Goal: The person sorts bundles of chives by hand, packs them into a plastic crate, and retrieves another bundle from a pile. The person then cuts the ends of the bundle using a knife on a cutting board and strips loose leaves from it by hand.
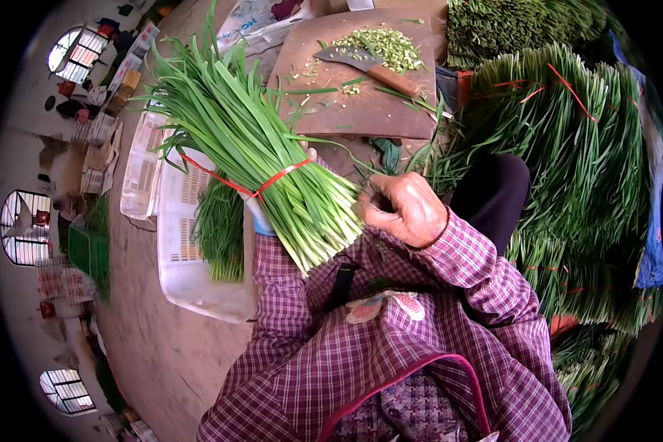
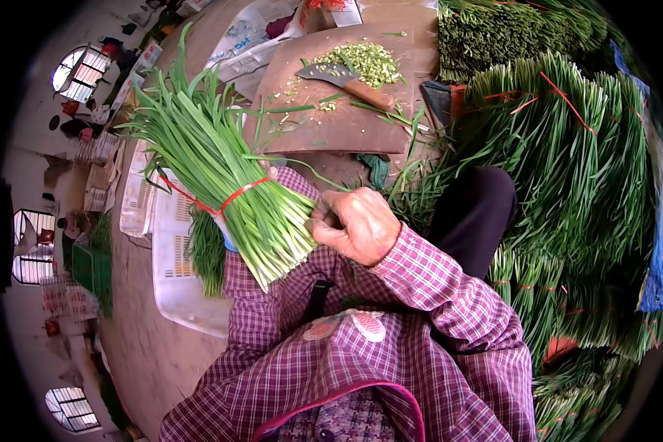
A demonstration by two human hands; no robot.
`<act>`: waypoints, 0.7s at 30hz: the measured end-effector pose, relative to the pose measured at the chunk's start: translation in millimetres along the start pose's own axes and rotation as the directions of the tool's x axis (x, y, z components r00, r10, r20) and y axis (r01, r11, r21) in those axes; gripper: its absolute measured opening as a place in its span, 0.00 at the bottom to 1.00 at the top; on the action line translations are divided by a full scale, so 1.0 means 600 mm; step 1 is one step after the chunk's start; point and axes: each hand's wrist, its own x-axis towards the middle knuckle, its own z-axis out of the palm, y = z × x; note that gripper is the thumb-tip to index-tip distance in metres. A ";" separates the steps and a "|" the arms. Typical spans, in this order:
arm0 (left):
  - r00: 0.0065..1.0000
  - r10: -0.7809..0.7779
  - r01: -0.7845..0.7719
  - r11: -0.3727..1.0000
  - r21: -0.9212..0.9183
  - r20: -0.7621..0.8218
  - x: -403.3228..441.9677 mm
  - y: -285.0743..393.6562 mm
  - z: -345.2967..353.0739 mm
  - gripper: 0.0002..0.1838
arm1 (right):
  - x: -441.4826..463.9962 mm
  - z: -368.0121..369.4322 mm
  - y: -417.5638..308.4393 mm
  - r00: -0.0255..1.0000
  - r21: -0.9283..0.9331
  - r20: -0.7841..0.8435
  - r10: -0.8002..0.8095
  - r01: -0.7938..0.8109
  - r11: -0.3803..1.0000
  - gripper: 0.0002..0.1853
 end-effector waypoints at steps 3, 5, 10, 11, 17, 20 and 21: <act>0.995 -0.014 0.023 0.995 0.093 -0.101 -0.005 0.003 0.004 0.53 | -0.012 0.006 0.003 0.999 0.034 -0.023 0.046 -0.045 0.998 0.12; 0.997 -0.026 0.033 0.994 0.100 -0.069 -0.001 0.011 0.008 0.52 | -0.013 -0.001 0.012 0.997 0.043 0.006 0.075 -0.075 0.996 0.13; 0.979 0.061 -0.014 0.972 0.236 -0.195 0.012 0.029 0.003 0.50 | -0.007 -0.024 -0.017 0.988 -0.140 -0.145 -0.060 0.040 0.989 0.15; 0.966 0.091 -0.028 0.967 0.254 -0.241 0.013 0.031 0.007 0.50 | -0.006 -0.020 -0.028 0.983 -0.091 -0.146 -0.115 0.103 0.991 0.15; 0.959 0.136 -0.067 0.962 0.265 -0.250 0.013 0.027 0.027 0.44 | 0.007 0.009 -0.040 0.982 -0.349 -0.107 -0.158 0.112 0.931 0.13; 0.948 0.148 -0.065 0.957 0.284 -0.281 0.006 0.033 0.027 0.42 | 0.012 0.003 -0.041 0.981 -0.327 -0.103 -0.162 0.120 0.938 0.10; 0.949 0.148 -0.066 0.957 0.283 -0.280 0.006 0.035 0.027 0.42 | 0.014 -0.001 -0.040 0.985 -0.270 -0.094 -0.145 0.115 0.956 0.09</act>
